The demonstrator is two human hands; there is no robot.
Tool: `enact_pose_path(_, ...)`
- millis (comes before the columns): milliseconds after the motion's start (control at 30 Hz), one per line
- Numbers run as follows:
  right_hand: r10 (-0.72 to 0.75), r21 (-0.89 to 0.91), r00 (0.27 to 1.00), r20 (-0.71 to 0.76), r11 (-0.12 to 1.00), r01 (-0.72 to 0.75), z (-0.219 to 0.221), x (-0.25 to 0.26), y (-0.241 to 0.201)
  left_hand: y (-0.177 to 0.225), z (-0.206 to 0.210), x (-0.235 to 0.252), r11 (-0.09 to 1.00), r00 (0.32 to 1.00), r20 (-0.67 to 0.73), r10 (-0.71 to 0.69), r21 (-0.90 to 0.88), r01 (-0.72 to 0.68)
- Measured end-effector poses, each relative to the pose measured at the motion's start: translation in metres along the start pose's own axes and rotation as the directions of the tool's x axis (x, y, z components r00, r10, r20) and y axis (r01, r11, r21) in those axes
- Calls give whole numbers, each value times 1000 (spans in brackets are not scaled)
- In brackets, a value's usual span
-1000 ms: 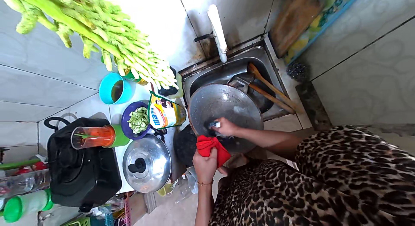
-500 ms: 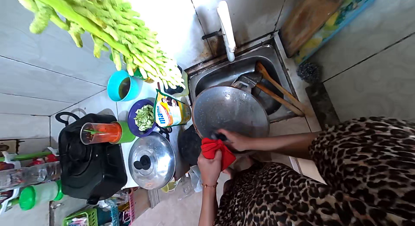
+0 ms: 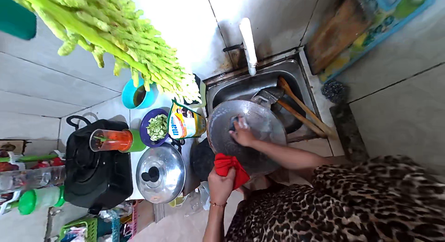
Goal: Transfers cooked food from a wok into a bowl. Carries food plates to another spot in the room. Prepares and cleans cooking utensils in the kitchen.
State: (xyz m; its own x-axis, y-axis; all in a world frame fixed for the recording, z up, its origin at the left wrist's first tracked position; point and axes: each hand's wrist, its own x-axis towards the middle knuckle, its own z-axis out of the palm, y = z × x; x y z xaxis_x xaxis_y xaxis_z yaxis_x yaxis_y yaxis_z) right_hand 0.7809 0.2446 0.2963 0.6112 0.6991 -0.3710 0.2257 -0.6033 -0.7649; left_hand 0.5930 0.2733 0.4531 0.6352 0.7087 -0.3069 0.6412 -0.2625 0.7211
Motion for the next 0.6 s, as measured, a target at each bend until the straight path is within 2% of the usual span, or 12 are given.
enact_pose_path(67, -141, 190, 985, 96, 974, 120, 15, -13, -34, 2, 0, 1, 999, 1000, -2, -14, 31, 14)
enact_pose_path(133, -326, 323, 912, 250, 916, 240, 8, -49, -39, 3, 1, 1, 998, 999, -26, -27, 52, 29)
enact_pose_path(200, -385, 263, 800, 461, 920, 291, -21, -92, -12, 1, 5, -1, 999, 997, -64, -31, 33, 33)
enact_pose_path(233, -380, 193, 777, 501, 925, 327, -36, -104, 14, -1, 6, -1, 999, 996, -77, -33, 14, 34)
enact_pose_path(300, -289, -62, 803, 521, 925, 374, -71, -99, 73, -6, 6, -4, 999, 996, -84, -37, -40, 34)
enact_pose_path(367, -206, -351, 891, 405, 864, 360, -96, -60, 117, -6, 5, -6, 995, 998, -60, -29, -99, 23)
enact_pose_path(433, -156, -481, 966, 208, 843, 240, -95, -25, 115, -5, 6, -6, 990, 999, -42, -26, -137, 20)
enact_pose_path(467, -125, -467, 983, 137, 867, 176, -81, -13, 103, -4, 6, -4, 989, 999, -37, -32, -144, 27)
enact_pose_path(533, -77, -308, 996, 43, 947, 87, -35, -5, 62, -1, 4, 0, 992, 999, -34, -40, -122, 36)
enact_pose_path(600, -76, -65, 989, 128, 994, 84, 1, -17, 8, 3, 3, 1, 996, 999, -32, -41, -76, 39)
